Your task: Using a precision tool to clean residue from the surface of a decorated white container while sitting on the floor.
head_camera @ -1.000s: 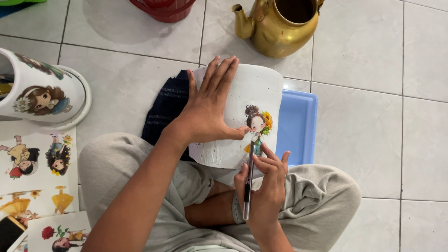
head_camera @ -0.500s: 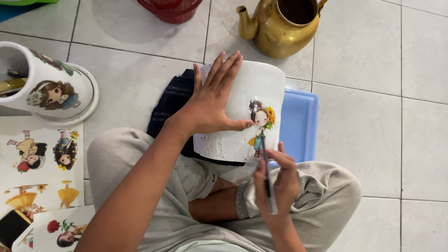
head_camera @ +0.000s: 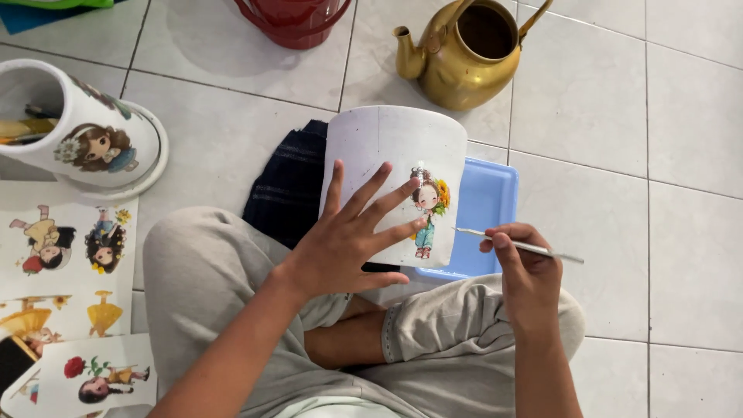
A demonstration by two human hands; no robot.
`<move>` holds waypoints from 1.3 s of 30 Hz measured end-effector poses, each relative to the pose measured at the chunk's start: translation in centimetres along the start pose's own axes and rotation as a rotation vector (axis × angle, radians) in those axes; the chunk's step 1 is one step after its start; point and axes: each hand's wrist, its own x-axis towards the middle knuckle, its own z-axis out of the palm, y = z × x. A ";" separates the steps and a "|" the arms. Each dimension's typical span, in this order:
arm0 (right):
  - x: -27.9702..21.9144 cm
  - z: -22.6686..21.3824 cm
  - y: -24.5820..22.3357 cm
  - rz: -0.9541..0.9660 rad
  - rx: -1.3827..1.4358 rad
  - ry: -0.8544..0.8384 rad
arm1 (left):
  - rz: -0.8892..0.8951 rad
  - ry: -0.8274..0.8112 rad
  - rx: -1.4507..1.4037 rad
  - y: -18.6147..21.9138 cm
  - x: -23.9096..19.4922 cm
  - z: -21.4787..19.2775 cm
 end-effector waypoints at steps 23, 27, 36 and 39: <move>5.4 2.6 0.0 -0.060 0.030 -0.502 | -0.149 0.370 0.171 1.9 -2.6 3.2; 5.4 2.7 -0.6 -0.073 -0.004 -0.538 | -0.146 0.382 0.181 2.0 -2.5 3.1; 5.5 2.8 -0.8 -0.041 -0.029 -0.552 | -0.146 0.397 0.185 2.1 -2.5 3.3; 5.6 2.8 -1.0 -0.033 -0.057 -0.552 | -0.149 0.406 0.182 2.1 -2.5 3.4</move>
